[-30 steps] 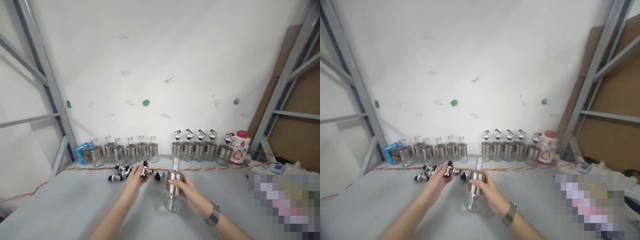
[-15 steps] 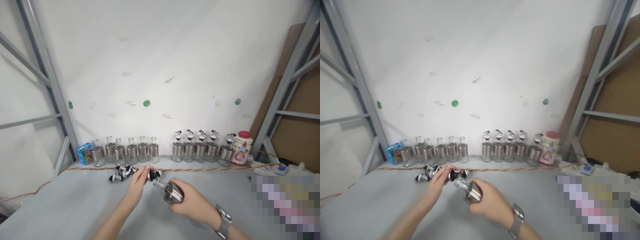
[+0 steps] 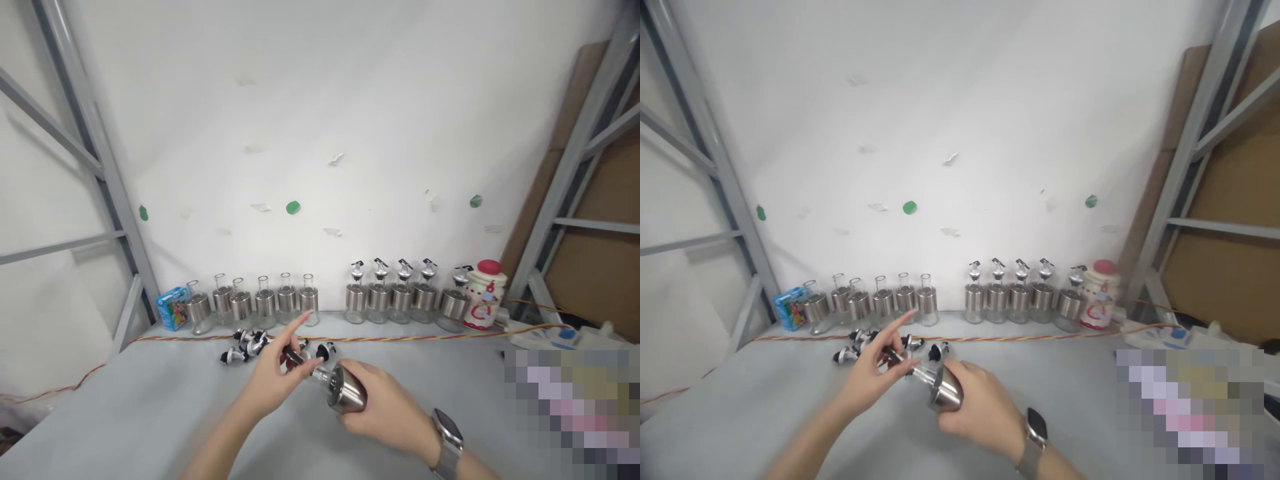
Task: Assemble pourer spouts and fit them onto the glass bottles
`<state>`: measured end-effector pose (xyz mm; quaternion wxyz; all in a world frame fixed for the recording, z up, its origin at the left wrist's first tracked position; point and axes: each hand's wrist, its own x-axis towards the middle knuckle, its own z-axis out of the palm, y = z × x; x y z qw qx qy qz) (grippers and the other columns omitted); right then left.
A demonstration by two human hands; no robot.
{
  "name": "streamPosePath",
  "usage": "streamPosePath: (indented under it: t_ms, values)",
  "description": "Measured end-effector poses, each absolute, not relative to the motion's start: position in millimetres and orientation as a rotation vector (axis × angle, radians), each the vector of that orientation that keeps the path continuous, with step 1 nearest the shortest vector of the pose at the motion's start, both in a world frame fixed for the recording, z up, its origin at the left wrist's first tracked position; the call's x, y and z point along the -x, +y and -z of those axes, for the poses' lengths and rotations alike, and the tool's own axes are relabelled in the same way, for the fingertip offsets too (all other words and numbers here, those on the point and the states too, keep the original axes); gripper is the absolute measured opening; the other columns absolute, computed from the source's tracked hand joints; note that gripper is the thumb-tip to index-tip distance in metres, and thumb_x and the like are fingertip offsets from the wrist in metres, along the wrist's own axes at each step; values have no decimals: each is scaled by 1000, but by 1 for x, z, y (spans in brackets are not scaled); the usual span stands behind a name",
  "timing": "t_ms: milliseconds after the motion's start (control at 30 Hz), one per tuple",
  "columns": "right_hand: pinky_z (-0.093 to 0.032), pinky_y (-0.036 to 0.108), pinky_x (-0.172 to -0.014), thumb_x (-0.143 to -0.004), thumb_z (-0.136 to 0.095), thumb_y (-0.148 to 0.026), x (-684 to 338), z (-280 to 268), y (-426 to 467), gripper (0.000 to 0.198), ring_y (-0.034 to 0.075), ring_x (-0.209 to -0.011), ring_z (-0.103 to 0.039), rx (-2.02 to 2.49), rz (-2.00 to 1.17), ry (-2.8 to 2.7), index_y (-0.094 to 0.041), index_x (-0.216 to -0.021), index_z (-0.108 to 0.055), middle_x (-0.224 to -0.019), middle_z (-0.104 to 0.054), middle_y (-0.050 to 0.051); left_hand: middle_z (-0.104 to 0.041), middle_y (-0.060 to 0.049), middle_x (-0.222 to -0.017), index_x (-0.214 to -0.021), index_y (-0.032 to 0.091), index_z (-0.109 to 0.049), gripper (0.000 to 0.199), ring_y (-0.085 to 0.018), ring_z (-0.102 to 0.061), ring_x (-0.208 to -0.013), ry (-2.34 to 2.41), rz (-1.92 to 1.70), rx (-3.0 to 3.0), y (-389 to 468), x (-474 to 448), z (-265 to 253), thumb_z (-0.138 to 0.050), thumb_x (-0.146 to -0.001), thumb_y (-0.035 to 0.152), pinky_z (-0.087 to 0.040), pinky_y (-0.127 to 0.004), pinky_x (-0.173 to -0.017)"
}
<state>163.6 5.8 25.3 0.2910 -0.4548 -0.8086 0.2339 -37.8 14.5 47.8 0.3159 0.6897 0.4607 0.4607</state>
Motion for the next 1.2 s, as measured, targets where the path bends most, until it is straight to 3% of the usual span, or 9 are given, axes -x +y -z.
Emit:
streamPosePath:
  t_ms: [67, 167, 233, 367, 500, 567, 700, 1033, 1200]
  values:
    - [-33, 21, -55, -54, -59, -18, -160, -24, 4, 28, 14, -62, -50, 1204, -638, -2145, -26, -81, -55, -74, -58, -3, -49, 2, -73, -113, 25, -53, 53, -9, -41, -56, 1169, -1262, -1674, 16, 35, -44, -67, -63, 37, -34, -20, -53]
    - [-36, 23, -62, -57, -61, -22, -154, -23, 0, 36, 17, -71, -52, 1197, -685, -2085, -26, -92, -54, -83, -60, -1, -54, -1, -72, -81, 17, -66, 26, -12, -47, -64, 1071, -1321, -1447, 18, 30, -35, -63, -67, 38, -34, -22, -57]
    - [-37, 23, -64, -59, -62, -24, -150, -23, -2, 39, 17, -74, -52, 1193, -743, -2046, -26, -96, -53, -86, -60, -1, -58, -3, -77, -70, 16, -66, 23, -16, -50, -75, 1022, -1391, -1287, 18, 25, -31, -60, -70, 38, -36, -23, -63]
    - [-37, 23, -63, -59, -65, -26, -144, -22, -7, 41, 16, -71, -52, 1179, -880, -2019, -24, -98, -51, -82, -60, -2, -61, -5, -90, -77, 16, -67, 23, -20, -50, -91, 946, -1440, -1167, 14, 20, -29, -56, -73, 36, -37, -25, -72]
    - [-37, 22, -62, -62, -65, -25, -138, -19, -11, 37, 14, -70, -51, 1127, -1001, -1966, -23, -97, -50, -81, -60, -3, -62, -6, -90, -89, 18, -64, 30, -21, -51, -91, 889, -1400, -1152, 11, 21, -31, -45, -80, 39, -39, -25, -66]
    - [-37, 22, -62, -64, -64, -24, -135, -17, -12, 33, 14, -70, -51, 1084, -1064, -1948, -22, -94, -50, -81, -59, -3, -63, -6, -89, -87, 18, -65, 31, -21, -52, -90, 920, -1385, -1207, 8, 21, -36, -43, -81, 39, -39, -26, -66]
    - [-39, 23, -65, -67, -63, -22, -131, -9, -13, 39, 14, -73, -51, 966, -1112, -1899, -21, -100, -44, -84, -56, -2, -65, -4, -90, -82, 18, -68, 30, -21, -51, -92, 1084, -1372, -1440, 1, 15, -58, -45, -80, 37, -35, -29, -81]
    - [-37, 35, -88, -71, -63, -30, -119, 17, 0, 58, 20, -103, -50, 676, -1295, -1557, -21, -114, -26, -112, -50, 9, -64, -5, -92, -92, 18, -67, 29, -22, -54, -91, 942, -1252, -1671, 9, -21, -73, -46, -81, 36, -37, -31, -84]
    - [-37, 35, -89, -71, -63, -29, -121, 18, 2, 62, 20, -105, -48, 699, -1268, -1585, -20, -119, -24, -112, -50, 9, -54, -5, -119, -82, 22, -70, 22, -26, -37, -117, 1045, -1103, -1765, 11, -9, -80, -54, -76, 37, -23, -38, -99]
